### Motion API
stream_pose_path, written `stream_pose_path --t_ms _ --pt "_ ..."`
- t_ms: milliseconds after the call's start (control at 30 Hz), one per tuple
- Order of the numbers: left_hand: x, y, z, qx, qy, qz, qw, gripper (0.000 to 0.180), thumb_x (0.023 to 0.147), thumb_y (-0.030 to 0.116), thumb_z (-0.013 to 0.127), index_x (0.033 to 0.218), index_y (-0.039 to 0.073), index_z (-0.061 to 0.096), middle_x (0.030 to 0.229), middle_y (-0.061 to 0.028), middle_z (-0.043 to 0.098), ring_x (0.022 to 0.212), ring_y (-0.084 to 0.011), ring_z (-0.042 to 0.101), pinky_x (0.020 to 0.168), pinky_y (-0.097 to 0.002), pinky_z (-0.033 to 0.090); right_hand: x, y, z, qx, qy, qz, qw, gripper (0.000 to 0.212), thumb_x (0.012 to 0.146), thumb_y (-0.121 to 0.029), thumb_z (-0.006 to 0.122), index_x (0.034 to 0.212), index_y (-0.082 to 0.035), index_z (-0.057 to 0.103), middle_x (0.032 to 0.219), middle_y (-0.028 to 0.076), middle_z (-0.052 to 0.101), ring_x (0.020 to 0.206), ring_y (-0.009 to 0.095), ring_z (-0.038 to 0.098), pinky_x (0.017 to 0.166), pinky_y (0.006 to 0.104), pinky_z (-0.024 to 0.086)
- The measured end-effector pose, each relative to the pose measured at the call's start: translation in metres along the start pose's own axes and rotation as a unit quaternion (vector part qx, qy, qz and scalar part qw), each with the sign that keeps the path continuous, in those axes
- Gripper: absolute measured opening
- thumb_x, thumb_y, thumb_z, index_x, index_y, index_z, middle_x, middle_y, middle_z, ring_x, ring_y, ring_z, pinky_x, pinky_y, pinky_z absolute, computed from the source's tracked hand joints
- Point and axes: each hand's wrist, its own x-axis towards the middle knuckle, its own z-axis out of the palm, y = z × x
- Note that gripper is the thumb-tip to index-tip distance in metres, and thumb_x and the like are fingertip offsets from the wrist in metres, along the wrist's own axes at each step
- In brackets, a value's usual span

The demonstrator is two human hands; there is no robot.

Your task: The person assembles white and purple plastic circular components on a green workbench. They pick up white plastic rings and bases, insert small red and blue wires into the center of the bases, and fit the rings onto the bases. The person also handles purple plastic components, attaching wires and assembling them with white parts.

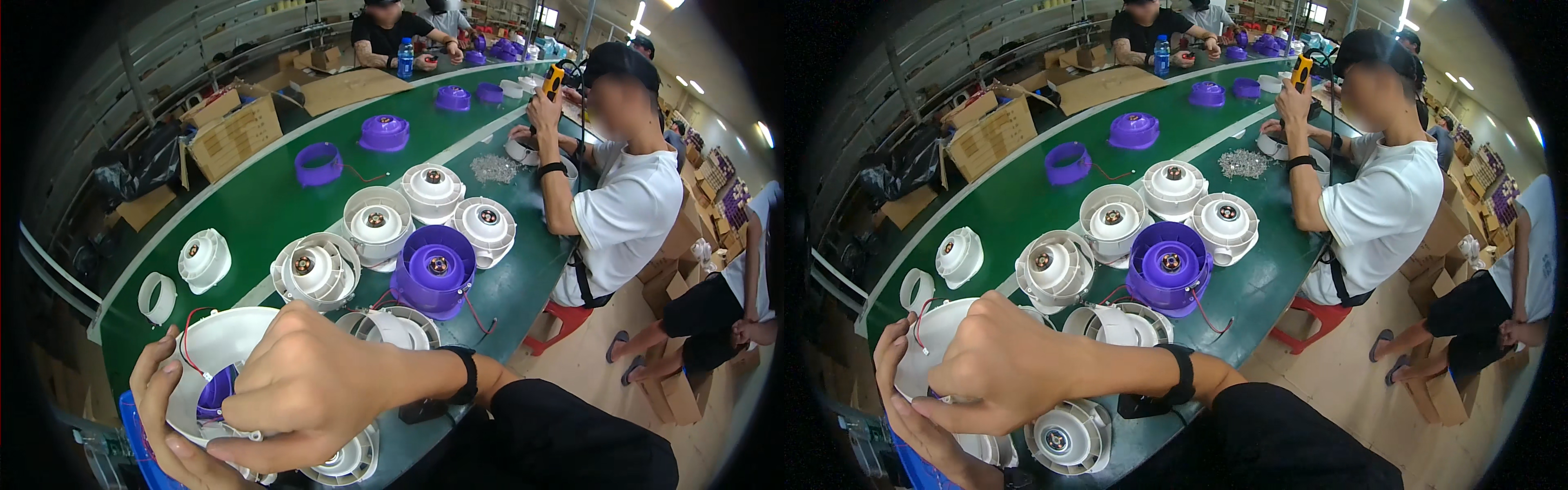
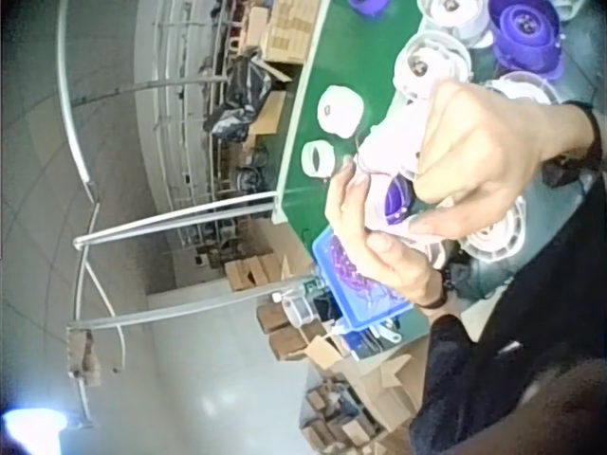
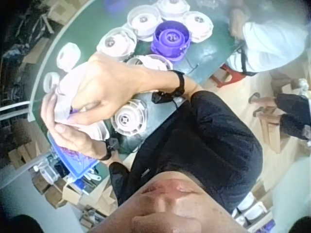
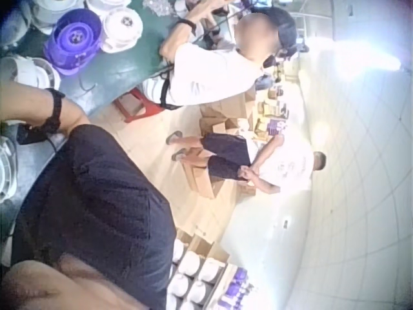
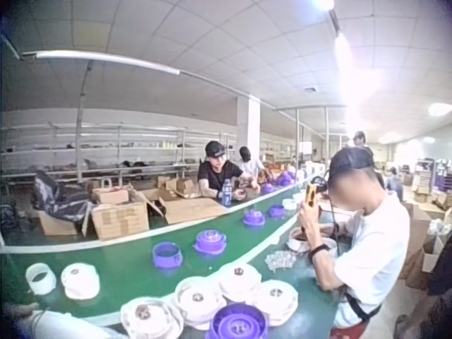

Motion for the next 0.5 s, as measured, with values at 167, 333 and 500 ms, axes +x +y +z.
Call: stream_pose_path --t_ms 167,333,500 --pt "0.004 0.010 0.002 0.044 0.005 0.025 0.999 0.068 0.096 0.058 0.043 0.128 -0.002 0.050 0.133 -0.0285 0.049 0.123 -0.0395 0.054 0.105 -0.0483 0.043 0.007 0.001 0.000 0.006 -0.009 -0.005 1.000 0.035 0.077 -0.020 0.077 0.057 -0.007 0.052 0.047 0.002 0.045 0.039 0.021 0.049 0.037 0.0322 0.033" --pt "0.012 -0.007 0.001 0.040 -0.019 0.072 0.996 0.078 0.087 0.067 0.055 0.123 -0.002 0.057 0.130 -0.0311 0.051 0.116 -0.0388 0.057 0.098 -0.0456 0.045 0.003 0.005 -0.005 0.011 -0.077 0.030 0.996 0.022 0.073 -0.015 0.079 0.063 -0.004 0.062 0.052 0.002 0.051 0.040 0.019 0.051 0.038 0.0311 0.036" --pt "0.012 -0.002 -0.017 0.007 -0.047 0.070 0.996 0.077 0.092 0.065 0.050 0.125 -0.003 0.058 0.126 -0.0292 0.055 0.116 -0.0352 0.059 0.100 -0.0429 0.044 0.010 0.007 -0.002 0.068 -0.072 -0.034 0.995 0.034 0.080 -0.023 0.074 0.058 -0.001 0.062 0.047 0.003 0.048 0.036 0.017 0.046 0.036 0.0300 0.032"
